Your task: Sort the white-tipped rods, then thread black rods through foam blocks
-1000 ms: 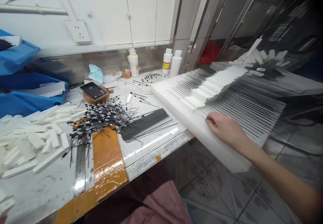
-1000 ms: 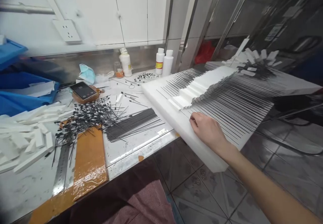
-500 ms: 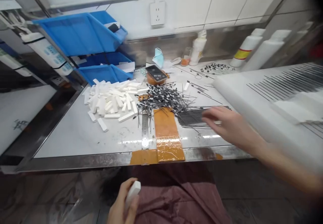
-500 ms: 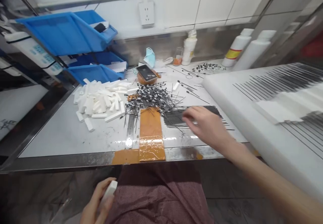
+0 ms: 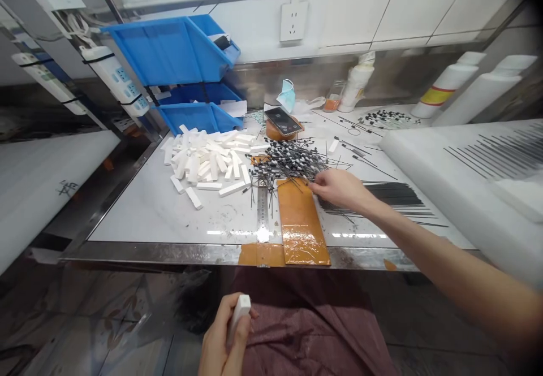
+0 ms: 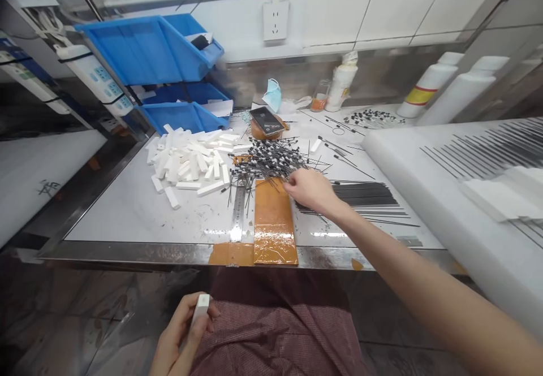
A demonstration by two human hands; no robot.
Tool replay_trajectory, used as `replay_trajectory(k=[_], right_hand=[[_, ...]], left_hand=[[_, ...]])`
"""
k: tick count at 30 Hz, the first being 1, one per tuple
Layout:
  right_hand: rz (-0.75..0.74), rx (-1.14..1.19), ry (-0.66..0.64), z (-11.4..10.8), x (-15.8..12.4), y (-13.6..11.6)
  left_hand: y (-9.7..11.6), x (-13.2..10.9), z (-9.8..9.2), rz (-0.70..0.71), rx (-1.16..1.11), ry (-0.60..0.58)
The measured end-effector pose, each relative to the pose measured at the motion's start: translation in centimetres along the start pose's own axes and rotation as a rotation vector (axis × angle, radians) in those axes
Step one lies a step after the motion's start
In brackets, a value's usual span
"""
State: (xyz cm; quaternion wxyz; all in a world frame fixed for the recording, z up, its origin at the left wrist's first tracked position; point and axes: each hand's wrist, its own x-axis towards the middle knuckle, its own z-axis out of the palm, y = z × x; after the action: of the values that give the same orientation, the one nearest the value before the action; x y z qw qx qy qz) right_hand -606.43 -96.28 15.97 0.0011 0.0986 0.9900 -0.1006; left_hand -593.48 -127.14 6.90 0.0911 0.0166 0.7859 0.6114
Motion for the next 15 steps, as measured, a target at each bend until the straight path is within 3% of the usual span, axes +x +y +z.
replay_trajectory(k=[2, 4, 6, 8, 11, 15], right_hand=[[-0.094, 0.055, 0.000, -0.3, -4.1, 1.0], [-0.329, 0.100, 0.053, 0.1, -8.9, 1.9], [-0.580, 0.066, 0.132, 1.1, -13.5, 2.6], [-0.718, 0.041, 0.139, 2.4, -17.0, 2.7], [-0.701, 0.102, 0.082, 4.3, -19.6, 1.7], [-0.476, 0.515, -0.063, 6.0, -19.6, -0.9]], left_hand=[[1.3, 0.2, 0.5, -0.034, -0.065, 0.010], [2.6, 0.4, 1.2, -0.103, -0.146, 0.013], [3.7, 0.6, 2.0, -0.118, -0.245, -0.077], [4.5, 0.6, 3.1, -0.110, -0.297, -0.157], [4.9, 0.3, 4.8, -0.065, -0.195, -0.170], [4.7, -0.3, 6.1, 0.049, -0.041, -0.193]])
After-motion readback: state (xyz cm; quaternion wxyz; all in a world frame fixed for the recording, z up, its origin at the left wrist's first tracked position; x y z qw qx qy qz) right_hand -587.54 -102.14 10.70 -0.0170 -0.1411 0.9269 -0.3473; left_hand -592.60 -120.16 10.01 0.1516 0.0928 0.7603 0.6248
